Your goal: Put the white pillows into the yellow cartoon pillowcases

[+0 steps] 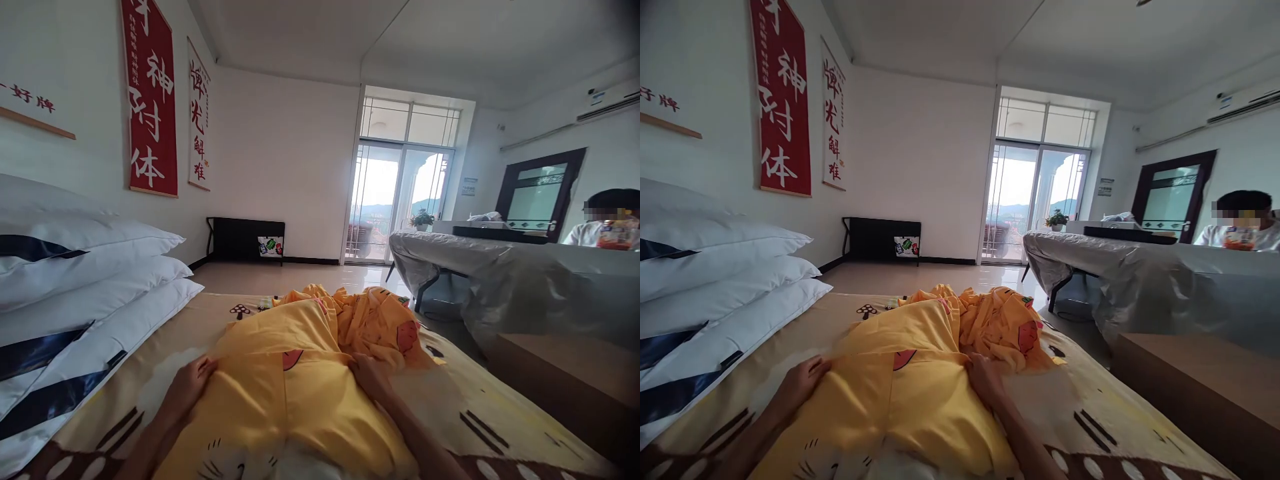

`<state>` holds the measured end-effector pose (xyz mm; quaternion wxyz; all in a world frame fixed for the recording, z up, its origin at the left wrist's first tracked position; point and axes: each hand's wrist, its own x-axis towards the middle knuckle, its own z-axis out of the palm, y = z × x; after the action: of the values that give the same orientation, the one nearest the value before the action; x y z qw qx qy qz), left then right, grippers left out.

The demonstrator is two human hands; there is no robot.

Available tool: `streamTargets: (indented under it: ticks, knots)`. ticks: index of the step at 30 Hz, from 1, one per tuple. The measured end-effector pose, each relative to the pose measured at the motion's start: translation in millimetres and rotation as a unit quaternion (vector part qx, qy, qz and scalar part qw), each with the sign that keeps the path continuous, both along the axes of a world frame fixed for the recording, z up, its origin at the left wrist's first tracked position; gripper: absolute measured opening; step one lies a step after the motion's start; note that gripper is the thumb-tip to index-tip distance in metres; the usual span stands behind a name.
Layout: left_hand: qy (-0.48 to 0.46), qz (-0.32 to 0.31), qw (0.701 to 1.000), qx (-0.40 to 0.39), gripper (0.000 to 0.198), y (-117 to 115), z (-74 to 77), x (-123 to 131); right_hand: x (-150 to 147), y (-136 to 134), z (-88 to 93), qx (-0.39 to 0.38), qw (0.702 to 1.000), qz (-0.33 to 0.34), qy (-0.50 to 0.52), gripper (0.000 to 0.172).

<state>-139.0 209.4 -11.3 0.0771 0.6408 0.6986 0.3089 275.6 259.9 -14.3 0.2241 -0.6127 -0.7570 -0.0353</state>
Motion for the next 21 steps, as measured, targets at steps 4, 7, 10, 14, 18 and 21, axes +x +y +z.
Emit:
streamTargets:
  ticks: [4,7,10,14,18,21]
  knots:
    - [-0.117,0.006,0.993,0.010,0.051,8.1,-31.0,-23.2,4.0,18.2,-38.4,-0.084,0.996,-0.006,0.032,0.032]
    - [-0.063,0.013,0.998,0.016,0.047,6.4,-19.0,-36.8,13.8,23.1,-44.5,-0.114,0.993,-0.026,0.032,0.029]
    - [0.102,0.026,0.994,0.021,0.029,-14.3,14.2,-22.7,36.5,13.3,-38.6,-0.119,0.991,-0.050,0.029,0.025]
    - [0.207,-0.069,0.952,0.215,0.029,-77.9,61.6,51.6,77.5,-31.3,-28.1,-0.100,0.992,-0.072,0.034,0.024]
    - [0.231,-0.375,0.862,0.250,0.034,-131.5,71.9,135.4,100.5,-110.0,-28.8,-0.077,0.994,-0.021,0.075,0.028]
    - [0.244,-0.394,0.877,0.131,0.046,-123.9,50.5,163.4,102.7,-171.1,-39.5,-0.113,0.984,0.091,0.104,0.033]
